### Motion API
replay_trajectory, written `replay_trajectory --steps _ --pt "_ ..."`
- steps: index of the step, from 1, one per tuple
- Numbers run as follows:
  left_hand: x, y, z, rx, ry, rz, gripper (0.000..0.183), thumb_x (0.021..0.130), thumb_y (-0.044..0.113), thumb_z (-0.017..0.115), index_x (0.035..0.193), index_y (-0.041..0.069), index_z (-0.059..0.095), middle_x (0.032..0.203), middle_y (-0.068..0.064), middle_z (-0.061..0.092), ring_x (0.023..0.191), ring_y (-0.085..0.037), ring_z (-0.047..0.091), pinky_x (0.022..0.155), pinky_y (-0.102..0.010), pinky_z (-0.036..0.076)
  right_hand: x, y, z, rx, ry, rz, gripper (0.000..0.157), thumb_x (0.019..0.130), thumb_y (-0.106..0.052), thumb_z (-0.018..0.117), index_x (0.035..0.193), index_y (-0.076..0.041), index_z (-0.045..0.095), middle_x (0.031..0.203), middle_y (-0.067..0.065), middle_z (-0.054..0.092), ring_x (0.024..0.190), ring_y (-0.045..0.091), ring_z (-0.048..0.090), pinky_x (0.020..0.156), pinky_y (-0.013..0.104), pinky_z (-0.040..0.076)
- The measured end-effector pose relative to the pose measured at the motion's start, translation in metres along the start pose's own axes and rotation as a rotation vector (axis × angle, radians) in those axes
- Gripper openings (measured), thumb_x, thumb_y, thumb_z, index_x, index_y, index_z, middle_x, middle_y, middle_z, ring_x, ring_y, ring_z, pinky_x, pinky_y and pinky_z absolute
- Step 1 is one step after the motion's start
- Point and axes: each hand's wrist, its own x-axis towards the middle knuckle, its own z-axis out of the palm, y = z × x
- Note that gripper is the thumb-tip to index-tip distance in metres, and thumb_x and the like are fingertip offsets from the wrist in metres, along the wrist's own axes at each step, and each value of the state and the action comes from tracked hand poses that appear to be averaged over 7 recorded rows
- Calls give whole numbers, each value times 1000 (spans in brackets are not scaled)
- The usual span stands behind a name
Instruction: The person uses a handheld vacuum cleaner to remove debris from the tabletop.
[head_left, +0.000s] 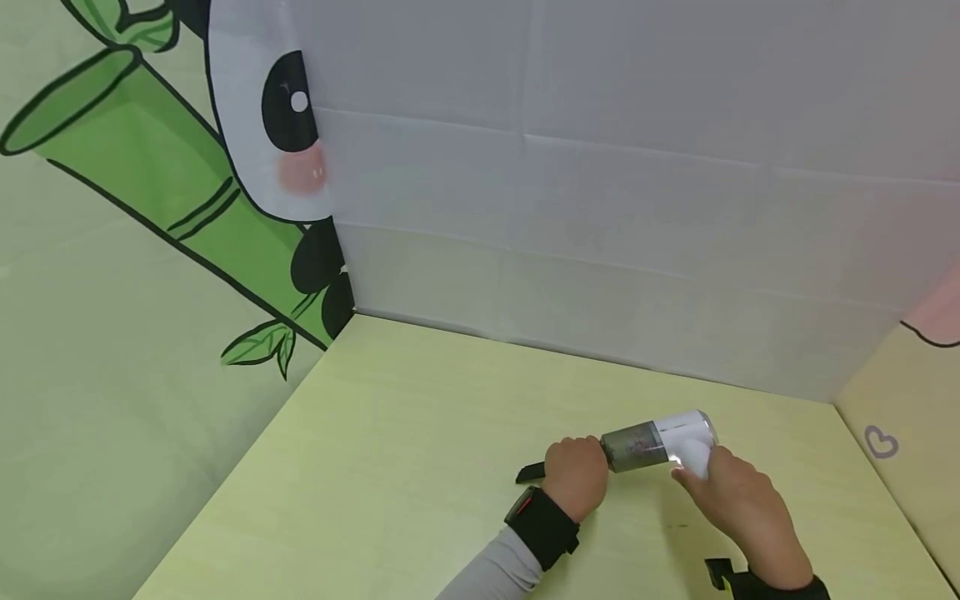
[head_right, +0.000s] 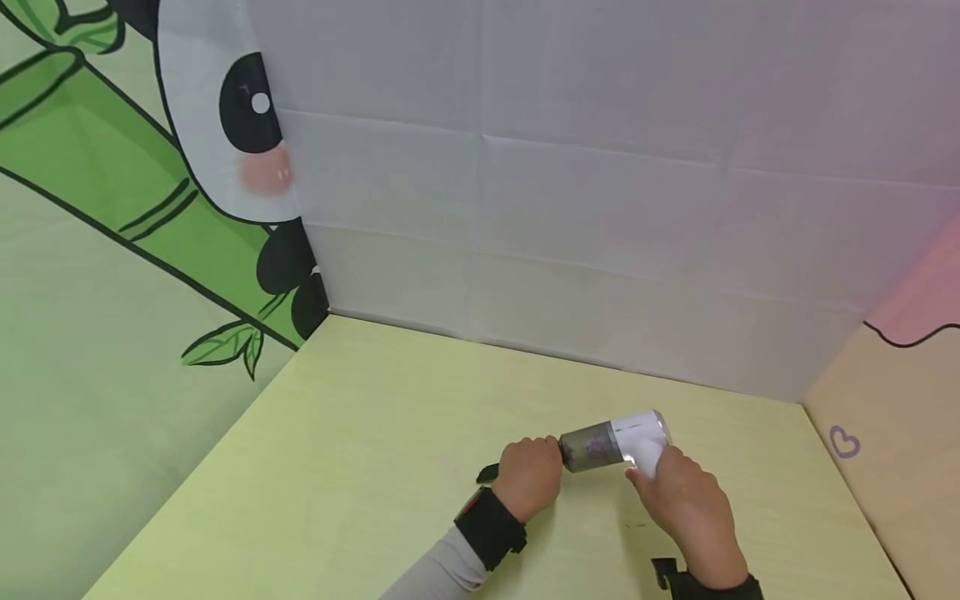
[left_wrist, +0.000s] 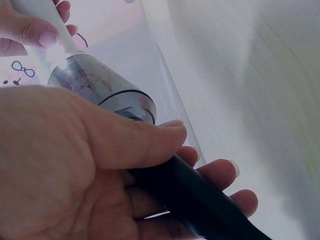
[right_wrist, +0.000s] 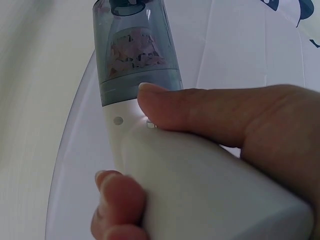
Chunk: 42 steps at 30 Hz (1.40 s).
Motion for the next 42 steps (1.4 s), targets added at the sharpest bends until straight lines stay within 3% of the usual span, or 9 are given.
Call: replay_trajectory --steps 13,28,42 --pt "-13 -11 -7 22 44 18 24 86 29 61 67 16 54 52 3 45 47 -12 47 43 -23 37 -7 -12 5 5 -9 23 59 87 -52 53 95 6 48 70 6 49 60 22 46 48 37 37" --pt "-20 -19 -9 13 12 26 22 85 29 62 69 16 55 54 3 48 50 -12 49 43 -24 39 -18 -23 11 9 8 36 59 87 -52 53 94 7 48 69 6 49 58 22 46 47 36 37" --pt "-28 -27 -9 -5 36 22 22 84 27 63 68 15 55 54 2 49 50 -12 50 42 -23 39 -26 -35 17 18 30 30 57 87 -51 53 93 6 48 69 6 48 59 22 45 49 35 36"
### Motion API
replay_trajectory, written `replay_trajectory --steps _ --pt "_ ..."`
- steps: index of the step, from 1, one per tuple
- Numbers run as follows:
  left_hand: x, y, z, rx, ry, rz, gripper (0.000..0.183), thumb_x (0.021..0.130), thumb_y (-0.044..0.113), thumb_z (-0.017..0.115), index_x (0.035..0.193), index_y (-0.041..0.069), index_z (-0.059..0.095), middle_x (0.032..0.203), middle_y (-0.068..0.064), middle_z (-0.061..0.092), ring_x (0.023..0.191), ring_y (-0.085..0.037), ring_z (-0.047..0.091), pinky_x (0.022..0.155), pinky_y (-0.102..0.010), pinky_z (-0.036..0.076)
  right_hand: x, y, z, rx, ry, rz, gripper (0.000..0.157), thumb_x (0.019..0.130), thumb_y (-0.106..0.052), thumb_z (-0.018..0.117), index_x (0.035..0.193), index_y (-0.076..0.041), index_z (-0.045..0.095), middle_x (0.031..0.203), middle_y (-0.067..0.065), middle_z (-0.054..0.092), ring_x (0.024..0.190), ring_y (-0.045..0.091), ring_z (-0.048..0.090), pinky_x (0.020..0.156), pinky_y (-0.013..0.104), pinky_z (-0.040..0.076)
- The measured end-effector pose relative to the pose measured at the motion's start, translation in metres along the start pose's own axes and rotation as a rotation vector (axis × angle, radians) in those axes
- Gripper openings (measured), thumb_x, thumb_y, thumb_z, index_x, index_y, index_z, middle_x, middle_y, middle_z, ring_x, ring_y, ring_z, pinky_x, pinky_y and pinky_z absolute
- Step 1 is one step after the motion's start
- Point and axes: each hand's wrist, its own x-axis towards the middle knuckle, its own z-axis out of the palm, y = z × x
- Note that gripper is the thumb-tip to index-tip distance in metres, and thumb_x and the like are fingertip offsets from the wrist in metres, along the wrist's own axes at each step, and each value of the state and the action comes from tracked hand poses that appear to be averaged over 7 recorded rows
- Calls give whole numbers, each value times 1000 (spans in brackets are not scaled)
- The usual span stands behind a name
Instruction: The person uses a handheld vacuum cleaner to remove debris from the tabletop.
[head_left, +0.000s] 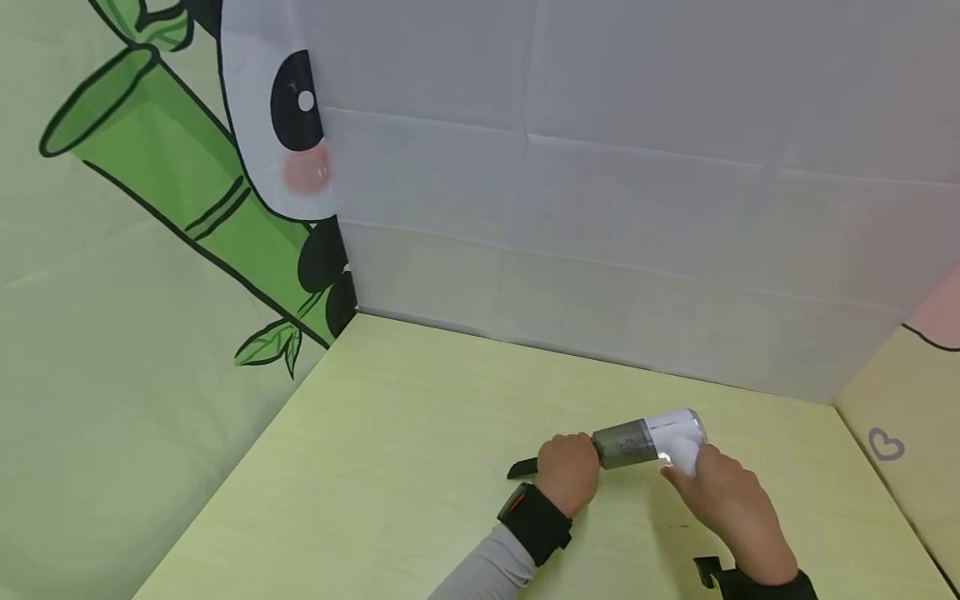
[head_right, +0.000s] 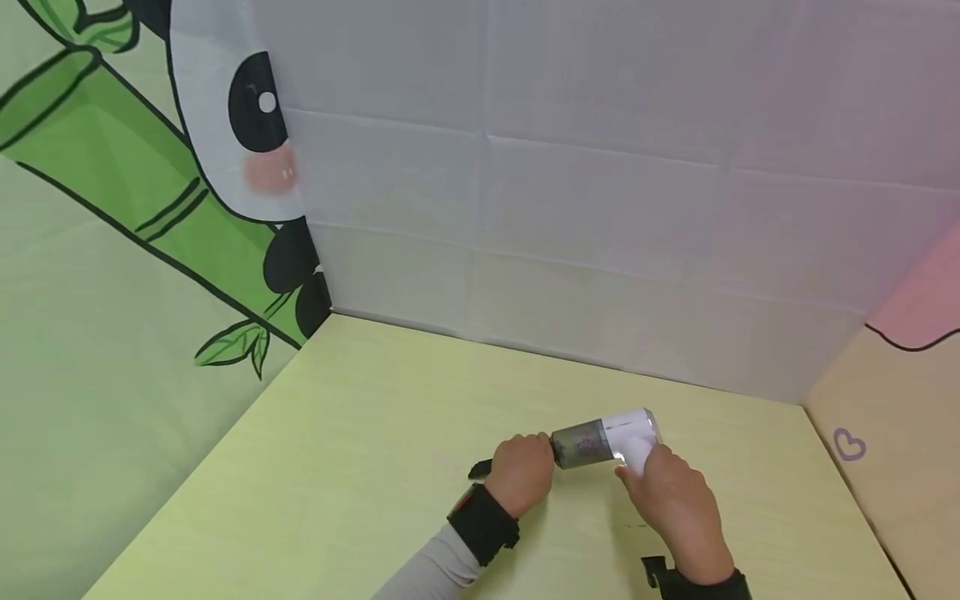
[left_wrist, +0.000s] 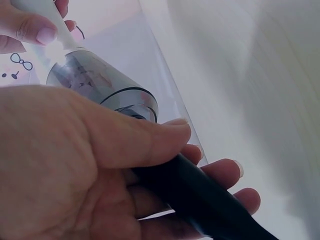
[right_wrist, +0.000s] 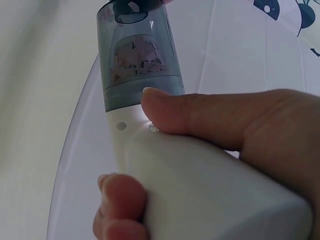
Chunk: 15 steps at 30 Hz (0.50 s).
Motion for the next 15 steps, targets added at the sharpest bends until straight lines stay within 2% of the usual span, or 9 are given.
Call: replay_trajectory --steps 5,11,15 --pt "1 0 0 2 19 -20 22 82 28 64 66 15 55 53 2 49 50 -12 50 41 -22 39 1 0 1 -2 11 -13 57 87 -50 54 92 7 48 68 6 48 58 21 44 48 35 35" --pt "2 2 -6 -56 -71 -53 19 83 26 64 70 13 58 57 1 53 53 -14 53 43 -24 42 2 0 1 -5 10 -17 55 88 -49 54 92 6 48 68 6 48 58 22 44 48 36 36" --pt "3 1 -8 -68 -85 -79 19 82 26 65 69 13 58 57 1 54 53 -14 54 42 -24 42 1 -1 1 -3 13 -25 53 88 -48 54 91 5 48 67 6 47 58 22 44 48 35 35"
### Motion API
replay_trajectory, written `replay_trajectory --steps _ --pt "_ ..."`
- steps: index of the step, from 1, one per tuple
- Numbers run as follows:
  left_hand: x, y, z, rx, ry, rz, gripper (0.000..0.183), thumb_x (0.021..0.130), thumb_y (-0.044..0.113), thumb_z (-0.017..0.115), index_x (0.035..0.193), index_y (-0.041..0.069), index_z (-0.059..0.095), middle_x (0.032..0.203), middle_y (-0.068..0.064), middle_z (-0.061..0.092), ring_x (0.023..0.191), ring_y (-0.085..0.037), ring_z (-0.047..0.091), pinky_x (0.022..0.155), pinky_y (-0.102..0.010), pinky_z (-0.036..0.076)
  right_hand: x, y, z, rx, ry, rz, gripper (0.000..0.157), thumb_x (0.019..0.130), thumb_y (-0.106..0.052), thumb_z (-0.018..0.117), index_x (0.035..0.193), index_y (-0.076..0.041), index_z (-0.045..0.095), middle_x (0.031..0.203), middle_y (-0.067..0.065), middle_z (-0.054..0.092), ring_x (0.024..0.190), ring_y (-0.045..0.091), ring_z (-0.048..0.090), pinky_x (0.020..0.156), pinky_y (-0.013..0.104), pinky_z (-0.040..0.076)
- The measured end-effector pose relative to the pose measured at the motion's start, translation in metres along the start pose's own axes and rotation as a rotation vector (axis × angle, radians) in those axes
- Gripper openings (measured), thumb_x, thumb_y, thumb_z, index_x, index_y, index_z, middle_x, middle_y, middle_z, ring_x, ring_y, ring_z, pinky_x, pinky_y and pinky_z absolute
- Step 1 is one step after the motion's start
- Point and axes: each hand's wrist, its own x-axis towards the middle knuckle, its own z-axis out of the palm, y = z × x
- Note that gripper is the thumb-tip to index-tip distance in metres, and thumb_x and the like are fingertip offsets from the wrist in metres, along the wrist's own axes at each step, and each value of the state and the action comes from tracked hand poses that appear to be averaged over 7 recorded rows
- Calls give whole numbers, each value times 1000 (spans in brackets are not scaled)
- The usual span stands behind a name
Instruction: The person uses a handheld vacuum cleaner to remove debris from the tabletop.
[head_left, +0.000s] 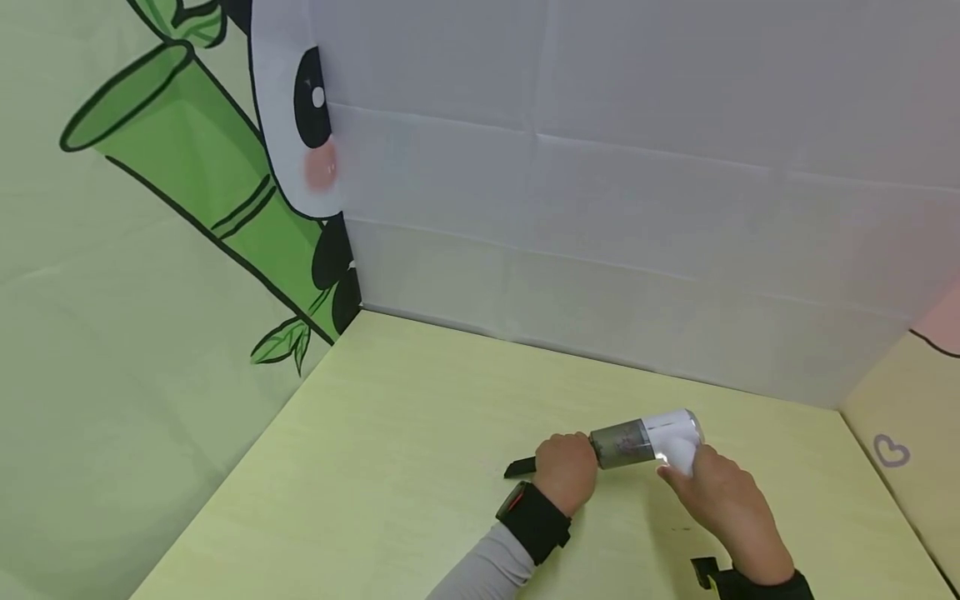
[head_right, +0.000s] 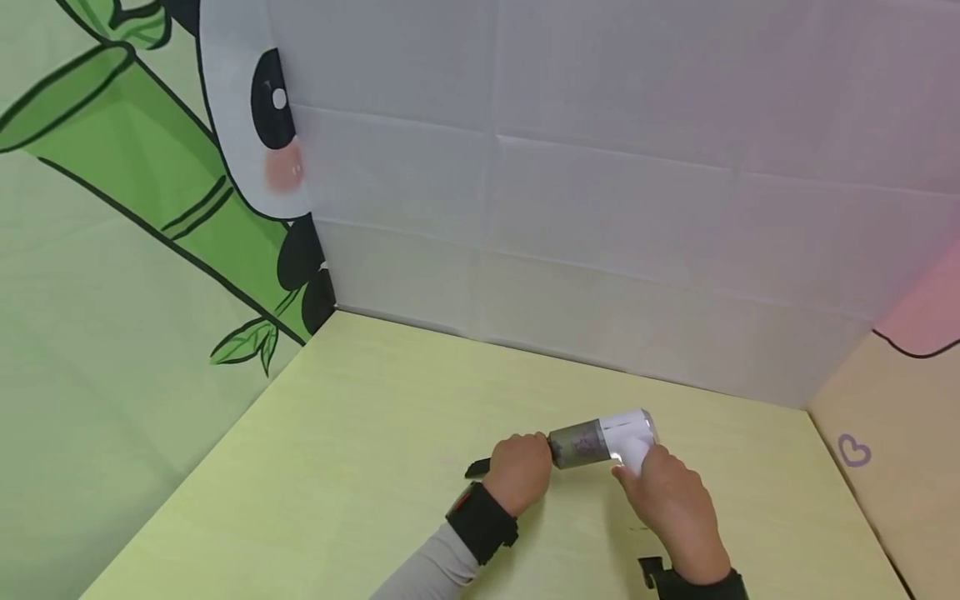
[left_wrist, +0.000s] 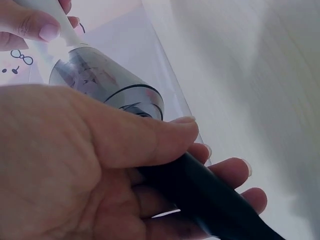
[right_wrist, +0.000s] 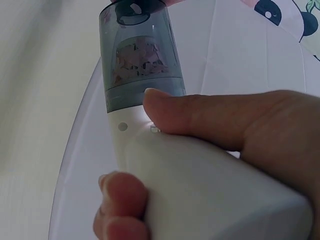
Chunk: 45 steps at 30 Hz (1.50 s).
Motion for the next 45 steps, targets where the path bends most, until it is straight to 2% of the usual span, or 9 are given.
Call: replay_trajectory --steps 7,17,23,31,45 --pt "-4 -2 1 -3 15 -11 21 80 25 66 65 14 58 54 1 51 50 -13 52 40 -24 40 -3 -2 3 1 10 1 51 87 -47 55 91 4 49 68 6 48 58 22 45 48 36 35" --pt "-8 -2 5 -47 -70 -32 20 79 24 68 64 15 58 54 2 51 50 -13 52 41 -24 40 -9 -6 6 6 1 15 53 87 -49 55 89 3 48 67 6 48 58 21 44 47 35 35" --pt "-9 -5 6 -53 -70 -42 21 80 24 66 64 15 57 54 1 52 50 -14 52 40 -26 39 -12 -7 11 9 14 5 52 87 -48 55 89 3 48 66 5 47 58 21 44 49 35 35" --pt "-9 -11 9 -74 -37 -7 20 82 23 64 66 14 58 56 1 54 53 -16 56 41 -28 42 -14 -12 15 22 11 38 53 87 -49 54 85 3 47 65 6 46 57 21 44 48 35 35" --pt "-12 -23 2 -113 -74 -30 22 84 20 62 64 13 56 55 0 53 53 -18 55 41 -27 40 -15 -24 22 30 10 56 55 88 -48 55 89 7 48 67 7 48 57 21 45 47 35 37"
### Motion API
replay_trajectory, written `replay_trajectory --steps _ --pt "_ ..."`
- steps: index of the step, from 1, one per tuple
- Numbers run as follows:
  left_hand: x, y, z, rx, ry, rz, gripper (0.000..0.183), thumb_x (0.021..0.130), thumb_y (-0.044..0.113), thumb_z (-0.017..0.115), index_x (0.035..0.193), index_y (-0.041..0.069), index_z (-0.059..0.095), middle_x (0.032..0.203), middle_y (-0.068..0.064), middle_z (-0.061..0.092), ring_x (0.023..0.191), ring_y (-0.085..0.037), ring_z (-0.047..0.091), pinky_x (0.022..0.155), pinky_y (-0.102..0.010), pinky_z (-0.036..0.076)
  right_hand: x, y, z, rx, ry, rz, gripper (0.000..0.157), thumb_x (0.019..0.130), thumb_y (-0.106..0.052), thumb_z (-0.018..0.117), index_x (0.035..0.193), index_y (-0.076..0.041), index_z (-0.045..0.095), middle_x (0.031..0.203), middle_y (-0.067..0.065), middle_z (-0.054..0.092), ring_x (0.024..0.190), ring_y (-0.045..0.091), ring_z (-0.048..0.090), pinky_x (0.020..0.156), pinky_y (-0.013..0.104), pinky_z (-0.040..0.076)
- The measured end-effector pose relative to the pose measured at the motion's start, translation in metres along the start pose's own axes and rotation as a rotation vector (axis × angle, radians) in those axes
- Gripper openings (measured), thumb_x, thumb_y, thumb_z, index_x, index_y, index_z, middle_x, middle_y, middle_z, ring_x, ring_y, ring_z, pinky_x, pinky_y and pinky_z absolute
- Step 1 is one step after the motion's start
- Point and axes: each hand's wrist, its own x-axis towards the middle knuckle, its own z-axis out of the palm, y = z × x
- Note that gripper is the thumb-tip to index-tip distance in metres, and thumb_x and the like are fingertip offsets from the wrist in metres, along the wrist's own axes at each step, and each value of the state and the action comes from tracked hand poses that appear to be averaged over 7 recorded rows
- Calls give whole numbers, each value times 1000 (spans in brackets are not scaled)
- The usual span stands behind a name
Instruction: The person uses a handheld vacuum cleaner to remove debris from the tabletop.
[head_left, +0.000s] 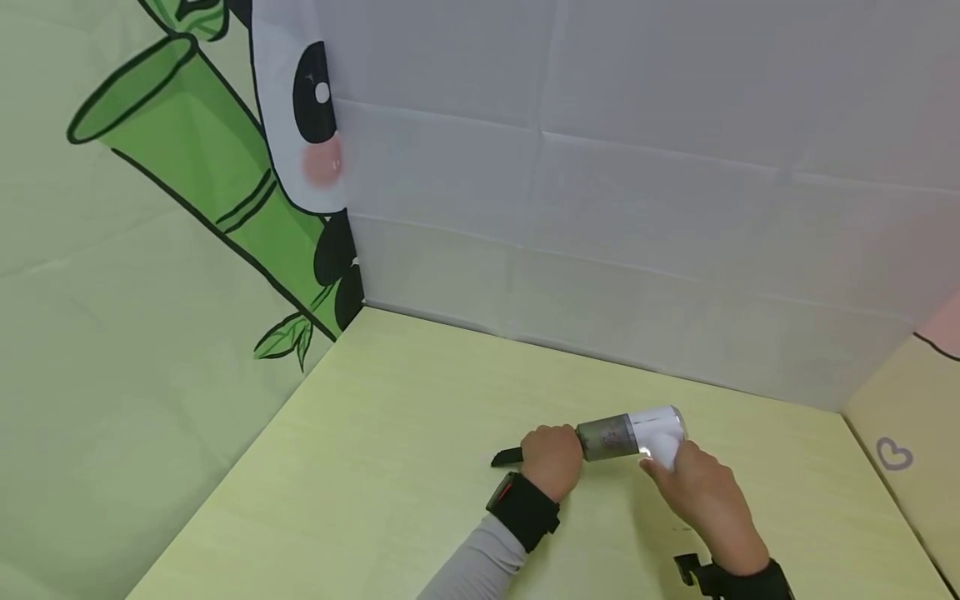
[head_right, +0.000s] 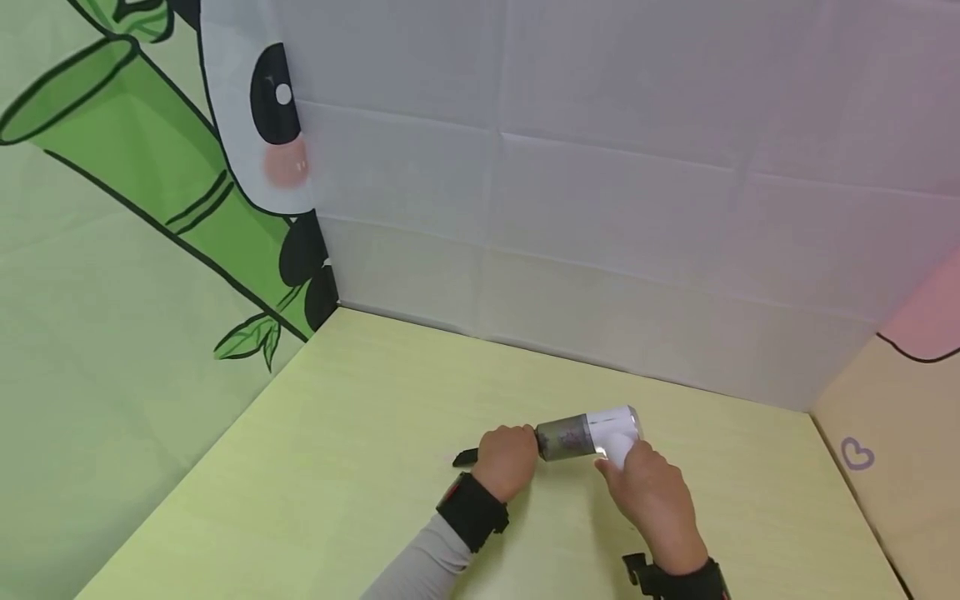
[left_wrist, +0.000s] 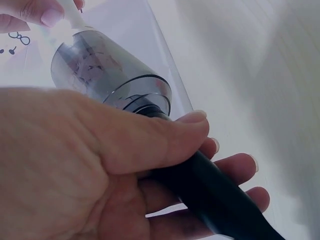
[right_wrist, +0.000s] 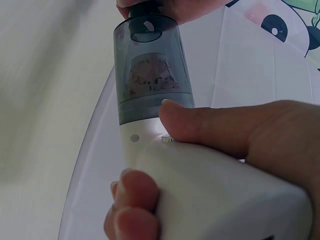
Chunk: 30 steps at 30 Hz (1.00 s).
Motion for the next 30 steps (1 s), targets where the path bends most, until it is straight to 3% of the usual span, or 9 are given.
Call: replay_trajectory --steps 4,7,12,17,30 --pt "-2 -2 -2 22 10 -5 22 84 20 62 64 13 54 54 0 51 51 -17 54 39 -26 34 1 -1 3 6 4 -3 57 87 -47 56 92 9 48 67 8 49 56 21 46 47 35 38" --pt "-3 -3 -3 22 1 -15 18 84 20 62 68 13 57 57 -2 55 54 -19 56 41 -28 36 0 -2 4 14 10 -6 59 87 -48 56 94 10 47 67 8 49 57 21 47 47 35 38" --pt "-4 -4 1 0 -61 14 11 86 22 61 90 13 64 78 -5 64 72 -24 59 57 -42 50 -6 3 3 28 11 -5 59 87 -50 54 94 8 48 68 7 49 57 21 46 48 35 37" --pt "-7 -5 8 -3 -75 63 19 88 22 59 106 14 63 88 -6 64 84 -28 58 69 -56 51 -8 11 4 43 -9 17 58 87 -52 53 90 6 47 67 7 48 57 20 46 47 34 37" --pt "-13 -4 21 -4 24 0 20 86 32 62 104 21 60 78 -6 55 83 -29 52 64 -64 48 -4 18 4 56 -30 11 58 87 -53 52 87 4 48 67 6 48 56 19 46 46 33 38"
